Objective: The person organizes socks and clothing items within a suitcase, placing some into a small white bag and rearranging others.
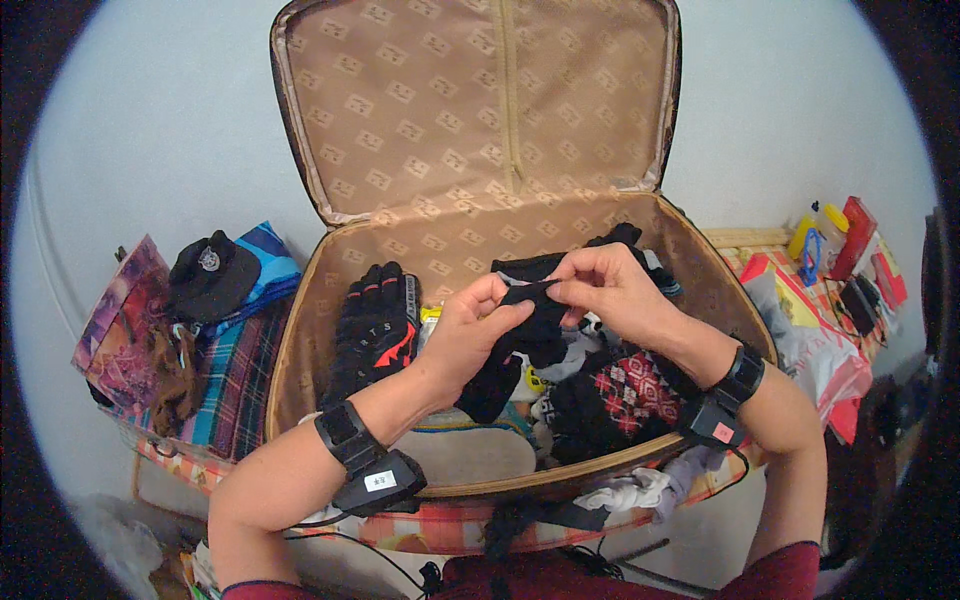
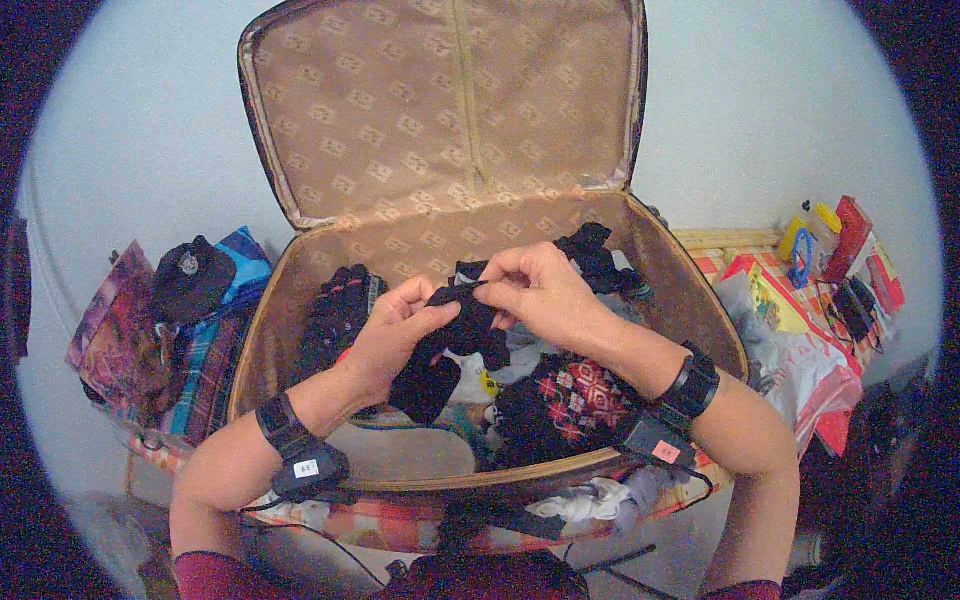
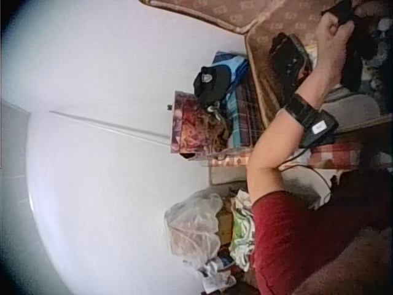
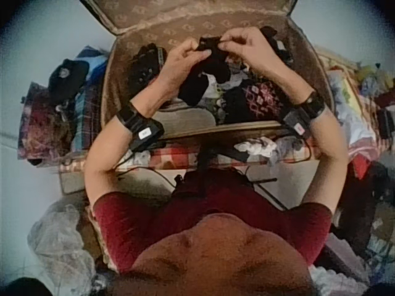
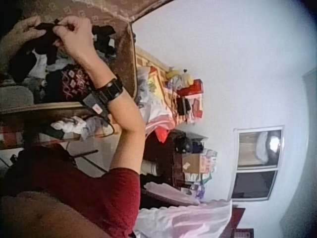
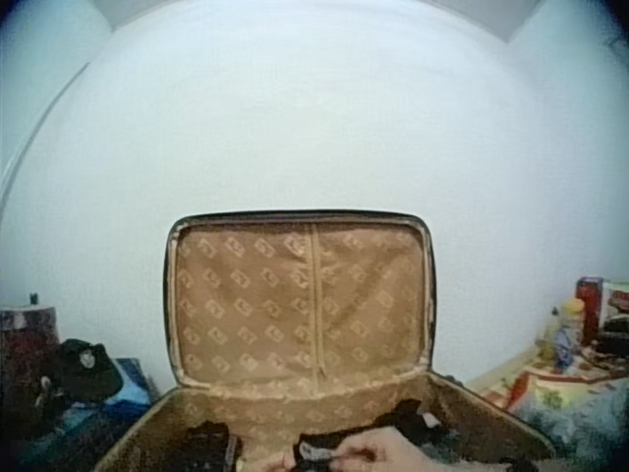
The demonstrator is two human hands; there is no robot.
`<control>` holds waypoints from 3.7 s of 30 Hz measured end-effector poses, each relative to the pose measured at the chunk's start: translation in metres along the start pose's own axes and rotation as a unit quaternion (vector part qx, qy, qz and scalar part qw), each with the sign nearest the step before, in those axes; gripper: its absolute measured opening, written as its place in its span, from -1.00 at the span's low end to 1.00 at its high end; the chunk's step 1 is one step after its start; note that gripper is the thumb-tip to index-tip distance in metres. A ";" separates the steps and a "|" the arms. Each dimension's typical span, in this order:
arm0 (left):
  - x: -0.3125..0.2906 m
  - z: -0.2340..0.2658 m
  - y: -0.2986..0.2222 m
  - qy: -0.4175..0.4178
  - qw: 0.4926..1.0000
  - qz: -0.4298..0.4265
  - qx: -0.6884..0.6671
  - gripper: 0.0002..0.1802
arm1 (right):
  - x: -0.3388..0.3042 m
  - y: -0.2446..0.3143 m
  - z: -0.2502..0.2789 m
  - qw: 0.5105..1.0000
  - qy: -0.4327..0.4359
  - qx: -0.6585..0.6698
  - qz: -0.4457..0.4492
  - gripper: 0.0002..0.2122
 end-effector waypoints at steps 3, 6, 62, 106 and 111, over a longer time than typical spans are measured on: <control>0.001 0.008 0.009 0.024 0.999 -0.005 0.041 -0.89 | -0.001 0.001 0.005 0.999 -0.002 0.035 -0.039 -0.89; 0.004 0.005 0.011 0.021 0.997 -0.029 0.066 -0.93 | -0.002 0.000 0.011 0.982 0.018 0.176 -0.065 -0.91; -0.165 -0.062 -0.124 0.107 0.903 -0.272 0.315 -0.71 | -0.238 0.057 -0.118 0.799 -0.494 -0.180 0.291 -0.64; -0.278 0.087 0.004 0.031 0.994 -0.015 0.108 -0.66 | -0.160 -0.038 -0.278 0.885 0.084 0.414 -0.194 -0.90; -0.284 0.053 0.031 0.071 0.943 0.249 -0.211 -0.59 | -0.166 -0.059 -0.259 0.871 0.011 0.436 -0.228 -0.87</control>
Point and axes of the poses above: each hand's wrist, its own x-axis towards the middle knuckle, its own z-axis out of the back of the hand, y = z × x, the point moved 6 cm from there along x, towards the middle knuckle, and after that the axes turned 13 degrees about -z, right-handed, at the moved point
